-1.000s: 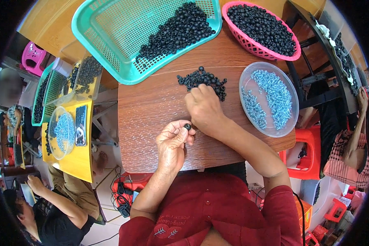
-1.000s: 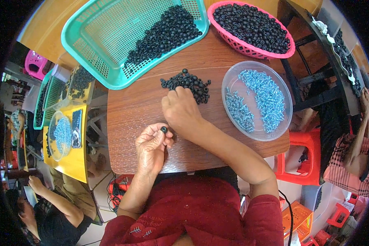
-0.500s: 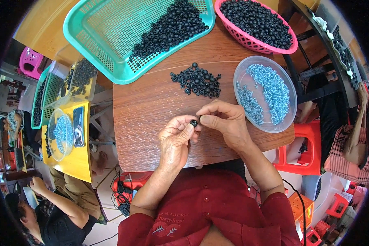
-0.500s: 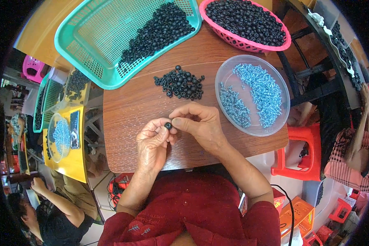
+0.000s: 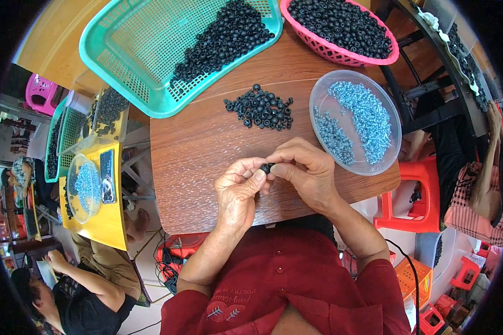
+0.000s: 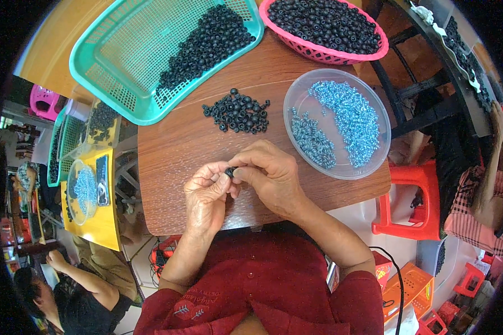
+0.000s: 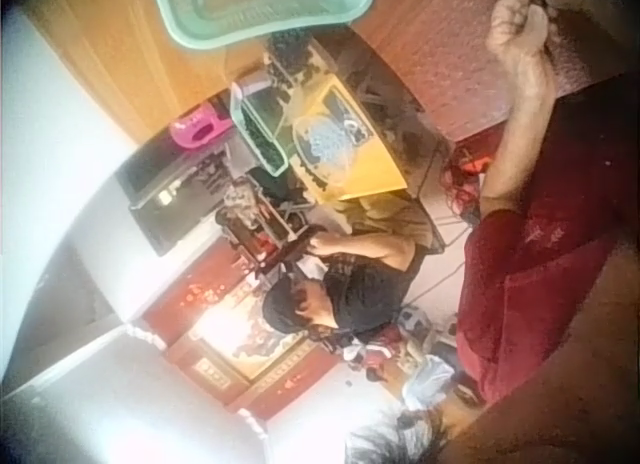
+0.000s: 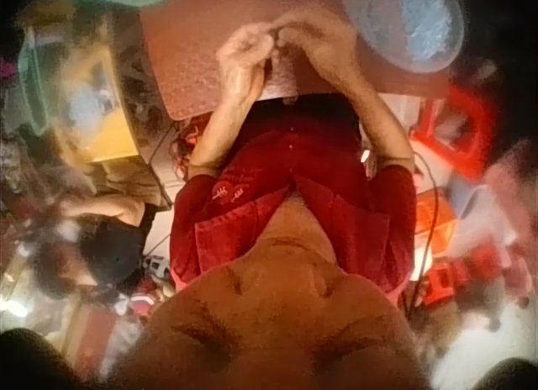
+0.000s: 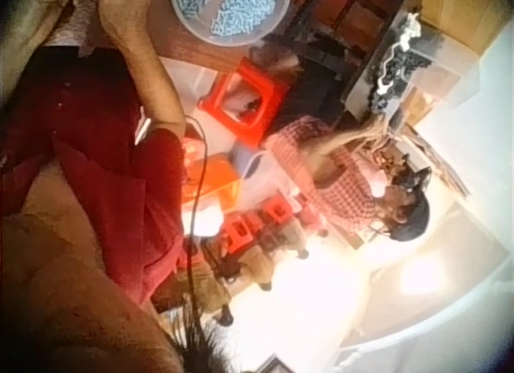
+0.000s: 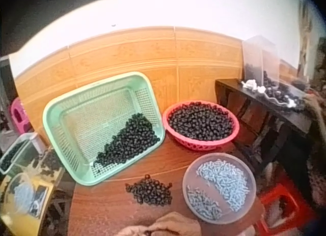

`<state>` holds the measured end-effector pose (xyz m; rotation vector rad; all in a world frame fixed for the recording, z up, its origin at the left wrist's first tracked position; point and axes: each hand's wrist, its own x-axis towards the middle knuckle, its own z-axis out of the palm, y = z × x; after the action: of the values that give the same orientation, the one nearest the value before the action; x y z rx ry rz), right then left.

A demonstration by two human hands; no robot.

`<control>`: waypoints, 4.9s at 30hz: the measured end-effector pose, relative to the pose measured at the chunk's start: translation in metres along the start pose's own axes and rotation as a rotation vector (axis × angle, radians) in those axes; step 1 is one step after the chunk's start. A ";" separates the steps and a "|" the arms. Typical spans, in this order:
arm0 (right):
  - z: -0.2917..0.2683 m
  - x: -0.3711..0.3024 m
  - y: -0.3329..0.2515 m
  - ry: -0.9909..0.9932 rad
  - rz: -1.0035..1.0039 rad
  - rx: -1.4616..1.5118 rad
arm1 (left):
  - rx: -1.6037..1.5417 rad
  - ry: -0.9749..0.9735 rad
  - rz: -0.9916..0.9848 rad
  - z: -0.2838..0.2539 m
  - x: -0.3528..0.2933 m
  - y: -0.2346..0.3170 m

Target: The person assembles small black plastic components by fitting and connecting pieces together by hand.

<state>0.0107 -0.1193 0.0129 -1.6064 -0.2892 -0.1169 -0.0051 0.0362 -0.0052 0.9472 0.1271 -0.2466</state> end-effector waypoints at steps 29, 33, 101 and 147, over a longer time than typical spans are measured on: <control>-0.004 -0.009 0.010 0.054 -0.334 -0.378 | 0.126 0.019 -0.037 0.010 -0.005 -0.002; -0.004 -0.014 0.010 0.071 -0.304 -0.392 | 0.174 0.003 -0.033 0.009 -0.005 -0.003; -0.158 0.140 -0.027 0.420 -0.471 -1.139 | 1.648 0.097 0.689 -0.017 0.091 0.011; -0.216 0.248 -0.008 0.410 -0.264 -1.321 | 0.483 0.184 0.098 -0.030 0.085 0.043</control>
<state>0.2686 -0.3056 0.0957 -2.7604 -0.0735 -0.9916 0.0880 0.0713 -0.0071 1.4530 0.1942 -0.0981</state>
